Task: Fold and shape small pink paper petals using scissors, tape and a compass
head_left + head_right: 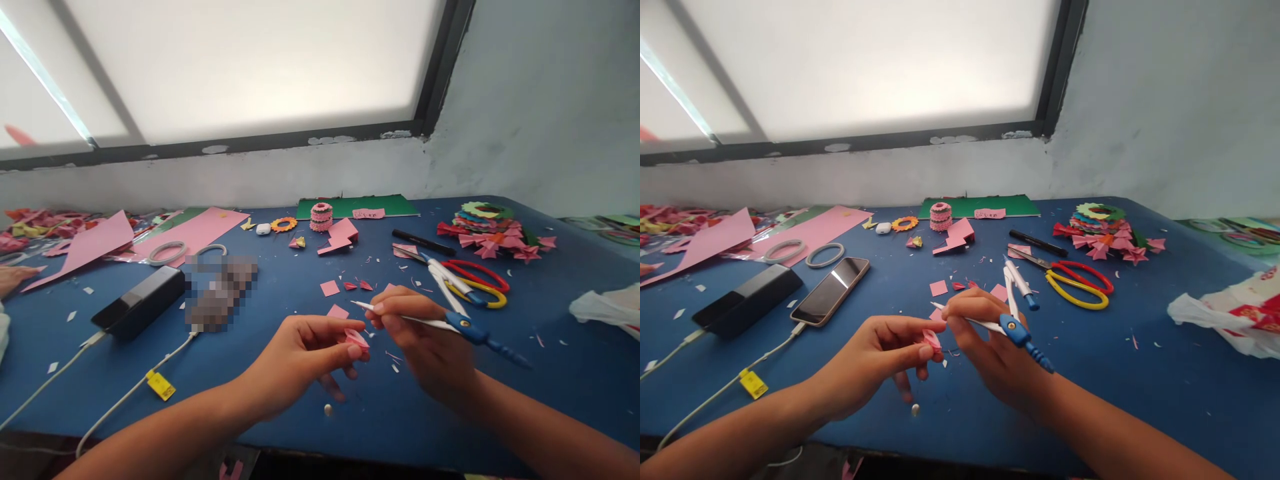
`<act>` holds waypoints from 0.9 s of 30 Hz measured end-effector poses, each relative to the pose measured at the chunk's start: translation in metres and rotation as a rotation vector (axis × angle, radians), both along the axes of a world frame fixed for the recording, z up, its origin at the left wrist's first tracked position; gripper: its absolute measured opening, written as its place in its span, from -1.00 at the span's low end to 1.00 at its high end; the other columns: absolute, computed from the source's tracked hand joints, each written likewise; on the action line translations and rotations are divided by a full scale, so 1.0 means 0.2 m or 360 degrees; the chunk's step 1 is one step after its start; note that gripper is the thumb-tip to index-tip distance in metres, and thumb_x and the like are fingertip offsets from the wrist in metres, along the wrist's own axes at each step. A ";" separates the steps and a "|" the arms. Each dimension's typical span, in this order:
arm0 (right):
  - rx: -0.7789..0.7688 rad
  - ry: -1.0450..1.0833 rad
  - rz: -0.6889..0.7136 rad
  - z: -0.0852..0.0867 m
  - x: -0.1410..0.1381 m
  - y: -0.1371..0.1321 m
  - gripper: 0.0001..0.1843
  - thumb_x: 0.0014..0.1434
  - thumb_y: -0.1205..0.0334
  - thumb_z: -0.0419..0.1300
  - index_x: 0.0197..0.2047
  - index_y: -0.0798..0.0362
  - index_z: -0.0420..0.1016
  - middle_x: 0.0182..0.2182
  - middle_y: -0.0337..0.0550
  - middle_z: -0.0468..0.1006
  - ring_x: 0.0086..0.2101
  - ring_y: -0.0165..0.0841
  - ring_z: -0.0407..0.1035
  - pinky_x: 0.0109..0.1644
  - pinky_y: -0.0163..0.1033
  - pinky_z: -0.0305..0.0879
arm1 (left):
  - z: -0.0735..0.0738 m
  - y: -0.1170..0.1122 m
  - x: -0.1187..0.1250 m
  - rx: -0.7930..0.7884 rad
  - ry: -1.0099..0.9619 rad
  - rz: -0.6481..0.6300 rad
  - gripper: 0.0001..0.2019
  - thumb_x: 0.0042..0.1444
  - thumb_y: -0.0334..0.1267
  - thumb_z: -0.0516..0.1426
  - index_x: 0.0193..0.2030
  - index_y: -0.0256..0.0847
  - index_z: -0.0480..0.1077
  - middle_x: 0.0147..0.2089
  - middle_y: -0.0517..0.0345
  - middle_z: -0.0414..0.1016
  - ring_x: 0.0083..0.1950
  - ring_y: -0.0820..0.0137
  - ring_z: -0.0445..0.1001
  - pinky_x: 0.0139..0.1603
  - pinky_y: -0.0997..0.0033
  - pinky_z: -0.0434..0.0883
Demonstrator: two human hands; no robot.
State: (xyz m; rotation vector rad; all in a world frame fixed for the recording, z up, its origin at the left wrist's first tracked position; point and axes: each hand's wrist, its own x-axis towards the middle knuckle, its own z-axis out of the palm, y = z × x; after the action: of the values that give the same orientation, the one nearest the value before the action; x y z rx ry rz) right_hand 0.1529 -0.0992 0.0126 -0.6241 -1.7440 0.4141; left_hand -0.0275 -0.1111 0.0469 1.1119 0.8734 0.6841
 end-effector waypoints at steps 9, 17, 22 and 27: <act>0.0044 0.0175 0.0126 0.07 0.02 -0.03 -0.70 0.13 0.54 -0.02 -0.23 -0.03 0.38 -0.47 -0.26 0.39 -0.47 -0.44 0.34 -0.41 -0.30 0.35 | 0.01 0.00 -0.01 0.0145 0.0031 0.0017 -0.78 -0.01 -0.28 0.27 -0.18 -0.20 0.49 -0.35 0.19 0.52 -0.42 0.52 0.49 -0.54 0.64 0.48; 0.0263 -0.0172 0.0257 0.10 0.03 -0.06 -0.66 0.02 0.58 0.01 -0.20 0.00 0.30 -0.50 -0.27 0.38 -0.53 -0.47 0.32 -0.52 -0.35 0.32 | 0.02 0.00 -0.02 0.0195 0.0059 0.0028 -0.83 -0.06 -0.28 0.30 -0.30 -0.27 0.52 -0.43 0.17 0.54 -0.42 0.49 0.53 -0.52 0.65 0.48; 0.0361 -0.0204 0.0219 0.12 0.02 -0.06 -0.68 -0.01 0.60 0.01 -0.24 0.05 0.29 -0.53 -0.26 0.39 -0.56 -0.50 0.31 -0.54 -0.37 0.32 | 0.01 0.00 -0.03 0.0115 -0.0064 0.0026 -0.85 -0.06 -0.34 0.29 -0.28 -0.24 0.53 -0.40 0.18 0.58 -0.41 0.49 0.55 -0.54 0.68 0.48; 0.0399 -0.0209 0.0213 0.13 0.03 -0.06 -0.66 -0.03 0.61 -0.01 -0.23 0.05 0.28 -0.53 -0.27 0.36 -0.57 -0.50 0.29 -0.55 -0.36 0.33 | 0.00 -0.01 -0.03 0.0133 -0.0134 0.0048 -0.84 -0.04 -0.37 0.28 -0.26 -0.22 0.54 -0.39 0.17 0.59 -0.48 0.53 0.53 -0.65 0.74 0.41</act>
State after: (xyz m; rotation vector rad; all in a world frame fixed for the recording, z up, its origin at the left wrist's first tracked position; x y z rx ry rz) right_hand 0.1585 -0.1118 0.0378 -0.3628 -1.9327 0.2447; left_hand -0.0339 -0.1123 0.0472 1.1383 0.7971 0.7927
